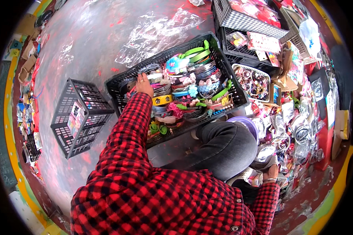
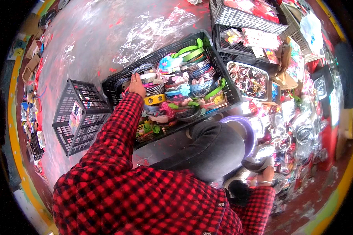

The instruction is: The person sits on a low stool and sorts through various hair accessories in a cluttered room. They pick up a plastic bag containing hair ties, remove the ties, and place them into a black crate filled with other colorful hair accessories.

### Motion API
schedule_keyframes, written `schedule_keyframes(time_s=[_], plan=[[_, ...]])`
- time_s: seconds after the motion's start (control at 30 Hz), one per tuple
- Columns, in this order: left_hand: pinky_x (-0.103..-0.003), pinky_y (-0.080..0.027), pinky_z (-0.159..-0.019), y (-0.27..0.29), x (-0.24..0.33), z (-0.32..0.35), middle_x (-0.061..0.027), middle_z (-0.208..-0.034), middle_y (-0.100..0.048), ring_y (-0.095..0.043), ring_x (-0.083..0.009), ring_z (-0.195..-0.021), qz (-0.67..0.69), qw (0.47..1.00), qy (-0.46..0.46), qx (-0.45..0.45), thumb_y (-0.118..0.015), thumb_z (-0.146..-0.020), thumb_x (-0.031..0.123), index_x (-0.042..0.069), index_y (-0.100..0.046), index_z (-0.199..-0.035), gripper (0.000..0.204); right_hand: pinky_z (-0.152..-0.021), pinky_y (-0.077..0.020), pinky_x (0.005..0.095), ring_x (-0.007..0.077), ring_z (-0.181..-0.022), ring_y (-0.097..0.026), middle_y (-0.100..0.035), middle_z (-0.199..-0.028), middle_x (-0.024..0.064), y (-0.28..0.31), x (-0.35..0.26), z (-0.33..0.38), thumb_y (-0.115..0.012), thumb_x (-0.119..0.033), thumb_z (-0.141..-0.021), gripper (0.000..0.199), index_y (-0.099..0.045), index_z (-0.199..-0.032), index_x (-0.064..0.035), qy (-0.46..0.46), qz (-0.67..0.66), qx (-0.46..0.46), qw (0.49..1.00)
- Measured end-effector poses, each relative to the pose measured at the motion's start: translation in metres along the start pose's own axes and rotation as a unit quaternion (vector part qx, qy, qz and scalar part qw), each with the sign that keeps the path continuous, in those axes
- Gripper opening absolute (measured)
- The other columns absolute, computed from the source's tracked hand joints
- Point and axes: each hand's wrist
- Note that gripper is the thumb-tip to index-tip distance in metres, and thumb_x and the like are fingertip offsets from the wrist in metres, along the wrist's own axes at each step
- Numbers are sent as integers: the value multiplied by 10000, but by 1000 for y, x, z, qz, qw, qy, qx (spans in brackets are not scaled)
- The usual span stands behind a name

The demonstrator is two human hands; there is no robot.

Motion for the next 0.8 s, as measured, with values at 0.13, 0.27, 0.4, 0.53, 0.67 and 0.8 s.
schedule_keyframes(time_s=[0.13,0.27,0.4,0.53,0.67,0.8], plan=[[-374,-326,-1007,23,6,-6,-239,-1374,-276,-360,-366,-1228,50,991,87,-90,-378,-814,61,-10,-226,-1346,558,-702,-427,434,344,-832,-531,-561,-890,147,-20,-49,7,-537,-93,-694,345,-526,-1034,-43,122,337,21,933],[-441,-399,-922,-10,0,-14,-153,-1369,-323,-422,-317,-1180,3,993,90,-77,-355,-872,112,75,-299,-1318,451,-589,-410,465,408,-718,-525,-561,-747,176,-22,-65,13,-630,-97,-586,383,-551,-956,-37,173,483,8,858],[-450,-395,-915,11,6,-2,-158,-1359,-331,-419,-331,-1175,41,993,75,-85,-344,-873,127,63,-300,-1314,447,-669,-443,386,282,-815,-539,-569,-890,102,-14,-42,13,-525,-124,-747,378,-508,-1117,-48,148,360,1,921],[-402,-378,-940,3,1,-10,-213,-1323,-355,-412,-329,-1182,2,997,52,-48,-401,-839,129,-11,-343,-1261,449,-760,-446,366,245,-919,-532,-564,-991,99,-11,-32,9,-439,-84,-792,347,-498,-1132,-48,75,264,-13,961],[-400,-395,-908,41,17,-23,-203,-1173,-507,-478,-322,-1100,10,999,37,-7,-462,-792,112,5,-519,-1082,314,-720,-435,405,316,-875,-533,-576,-938,133,-29,-76,11,-511,-41,-710,377,-501,-1086,-60,77,335,21,939],[-389,-421,-845,37,26,-27,-172,-960,-596,-549,-323,-944,76,981,-176,15,-467,-753,78,45,-603,-941,234,-881,-396,329,202,-1042,-493,-554,-1091,59,-44,-125,14,-436,-124,-844,369,-461,-1205,-51,-43,480,-56,874]])
Point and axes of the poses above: each hand's wrist, its own z-axis away from the middle knuckle, its own y-axis out of the back of the hand, x = y × z
